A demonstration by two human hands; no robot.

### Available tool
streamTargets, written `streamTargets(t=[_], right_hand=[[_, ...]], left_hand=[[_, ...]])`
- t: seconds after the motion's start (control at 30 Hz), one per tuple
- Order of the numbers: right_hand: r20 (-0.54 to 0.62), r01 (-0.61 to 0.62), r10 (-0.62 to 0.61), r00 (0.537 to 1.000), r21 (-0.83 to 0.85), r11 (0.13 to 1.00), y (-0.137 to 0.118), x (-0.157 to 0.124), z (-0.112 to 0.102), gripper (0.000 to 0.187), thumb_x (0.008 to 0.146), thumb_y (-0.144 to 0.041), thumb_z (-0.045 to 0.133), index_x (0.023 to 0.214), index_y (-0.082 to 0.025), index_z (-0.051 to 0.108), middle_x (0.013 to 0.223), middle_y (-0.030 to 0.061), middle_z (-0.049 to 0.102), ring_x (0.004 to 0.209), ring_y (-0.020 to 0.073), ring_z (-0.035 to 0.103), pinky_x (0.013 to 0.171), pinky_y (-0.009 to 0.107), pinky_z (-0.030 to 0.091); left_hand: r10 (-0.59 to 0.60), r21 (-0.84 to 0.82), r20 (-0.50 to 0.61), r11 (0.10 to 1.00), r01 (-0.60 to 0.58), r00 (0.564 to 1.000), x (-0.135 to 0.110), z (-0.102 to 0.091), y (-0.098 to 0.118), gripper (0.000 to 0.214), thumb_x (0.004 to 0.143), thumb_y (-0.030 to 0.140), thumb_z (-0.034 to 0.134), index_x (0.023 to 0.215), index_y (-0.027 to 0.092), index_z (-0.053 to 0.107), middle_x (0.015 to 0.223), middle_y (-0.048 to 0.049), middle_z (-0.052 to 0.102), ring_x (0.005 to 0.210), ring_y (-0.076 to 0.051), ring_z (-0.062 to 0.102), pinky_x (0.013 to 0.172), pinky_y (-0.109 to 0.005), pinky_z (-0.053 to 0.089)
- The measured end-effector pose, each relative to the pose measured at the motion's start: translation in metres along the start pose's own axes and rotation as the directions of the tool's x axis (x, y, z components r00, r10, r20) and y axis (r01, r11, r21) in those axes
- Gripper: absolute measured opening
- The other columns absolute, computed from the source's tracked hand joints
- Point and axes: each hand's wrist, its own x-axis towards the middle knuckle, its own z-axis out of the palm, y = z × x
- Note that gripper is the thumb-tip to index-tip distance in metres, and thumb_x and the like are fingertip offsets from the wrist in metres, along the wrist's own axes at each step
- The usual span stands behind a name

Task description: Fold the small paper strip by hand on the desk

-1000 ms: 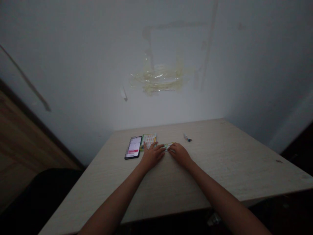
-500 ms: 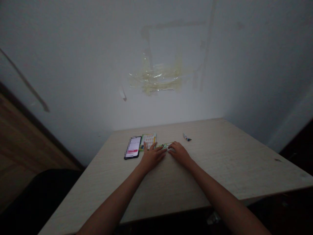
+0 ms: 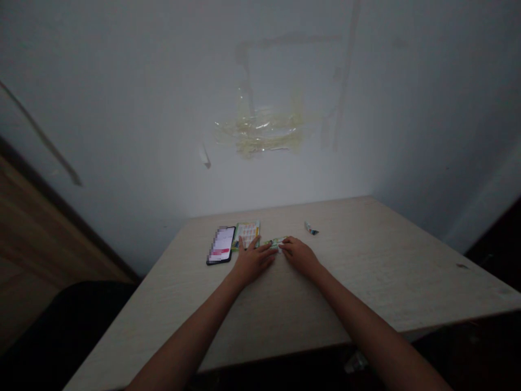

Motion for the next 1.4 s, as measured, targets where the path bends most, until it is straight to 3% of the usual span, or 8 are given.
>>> streamTargets(t=[0.5,0.83,1.4], right_hand=[[0.021,0.029,-0.028,0.999,-0.038,0.999,-0.003,-0.001,-0.003,0.031,0.094,-0.024,0.048,0.117,-0.024,0.069,0.118,0.0079,0.065,0.106,0.0195,0.062,0.095,0.033,0.048],[0.034,0.004,-0.003,0.999,-0.032,0.999,-0.006,-0.001,-0.005,0.03,0.095,-0.024,0.047,0.115,-0.022,0.069,0.119,0.0077,0.064,0.108,0.0187,0.061,0.097,0.032,0.047],[0.046,-0.001,0.005,0.999,-0.099,0.995,-0.007,0.0,-0.003,0.032,0.094,-0.022,0.045,0.117,-0.019,0.067,0.124,0.0095,0.064,0.113,0.0195,0.059,0.1,0.033,0.045]], left_hand=[[-0.01,0.036,-0.04,0.999,0.012,0.999,0.0,0.001,0.002,0.035,0.094,0.047,0.048,0.128,0.049,0.056,0.137,0.0058,0.059,0.14,-0.039,0.032,0.105,-0.079,-0.009],[0.009,0.079,-0.005,0.997,-0.009,1.0,0.0,0.0,0.002,0.035,0.098,0.044,0.04,0.13,0.048,0.054,0.14,0.006,0.057,0.139,-0.033,0.036,0.106,-0.081,-0.002],[-0.01,0.086,-0.055,0.996,0.015,0.998,0.0,-0.001,0.01,0.035,0.096,0.044,0.044,0.129,0.045,0.056,0.133,0.0048,0.062,0.139,-0.036,0.034,0.105,-0.081,-0.008]])
